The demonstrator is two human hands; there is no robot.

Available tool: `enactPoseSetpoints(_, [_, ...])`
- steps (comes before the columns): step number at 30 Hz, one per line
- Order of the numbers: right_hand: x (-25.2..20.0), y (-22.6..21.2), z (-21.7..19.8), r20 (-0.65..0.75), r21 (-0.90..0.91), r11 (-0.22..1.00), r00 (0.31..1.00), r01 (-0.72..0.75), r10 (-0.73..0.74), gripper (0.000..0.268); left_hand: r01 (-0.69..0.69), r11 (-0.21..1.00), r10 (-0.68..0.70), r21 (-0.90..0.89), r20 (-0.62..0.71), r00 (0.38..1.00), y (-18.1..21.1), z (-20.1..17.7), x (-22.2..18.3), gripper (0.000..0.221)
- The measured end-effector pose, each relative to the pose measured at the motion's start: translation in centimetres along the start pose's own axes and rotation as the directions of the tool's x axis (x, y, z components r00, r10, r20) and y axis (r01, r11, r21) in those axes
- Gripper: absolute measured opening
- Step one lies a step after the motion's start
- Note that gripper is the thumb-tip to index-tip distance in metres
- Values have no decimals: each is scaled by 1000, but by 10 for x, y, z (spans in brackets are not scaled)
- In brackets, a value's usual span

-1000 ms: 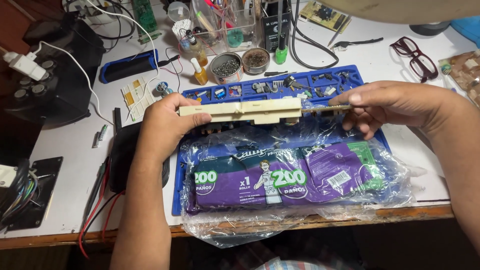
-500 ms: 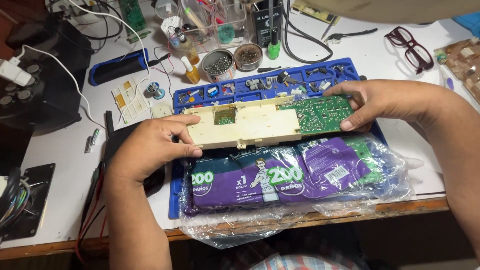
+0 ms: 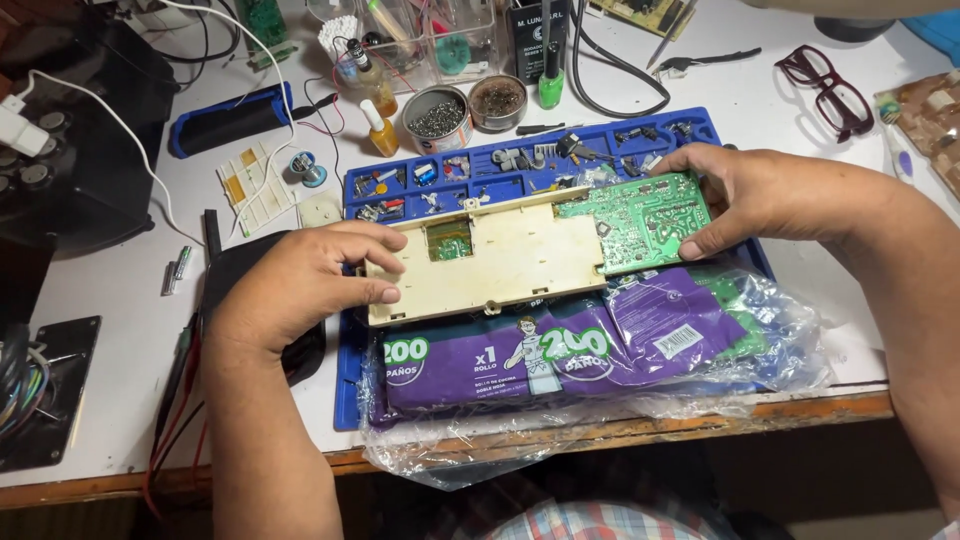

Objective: Inspecting a circuit board at a repair bench, rotating it to examine both sides and using a probe to check components.

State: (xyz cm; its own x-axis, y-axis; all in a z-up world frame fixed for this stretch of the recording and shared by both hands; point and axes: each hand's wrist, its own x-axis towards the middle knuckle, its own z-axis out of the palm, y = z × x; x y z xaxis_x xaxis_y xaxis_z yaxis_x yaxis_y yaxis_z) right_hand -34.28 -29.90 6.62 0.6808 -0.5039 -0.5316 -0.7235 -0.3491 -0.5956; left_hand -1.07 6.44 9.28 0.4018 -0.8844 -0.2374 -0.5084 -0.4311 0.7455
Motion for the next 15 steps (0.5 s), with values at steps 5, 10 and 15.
enactPoseSetpoints(5, [-6, -8, 2, 35, 69, 997, 999, -43, 40, 112, 71, 996, -67, 58, -66, 996, 14, -1, -3, 44])
enactPoseSetpoints(10, [-27, -32, 4, -6, 5, 995, 995, -102, 102, 83, 123, 992, -116, 24, -200, 973, 23, -1, -7, 32])
enactPoseSetpoints(15, [-30, -52, 10, -40, -152, 971, 983, -185, 181, 78, -35, 998, 52, 55, -338, 940, 3, 4, 7, 36])
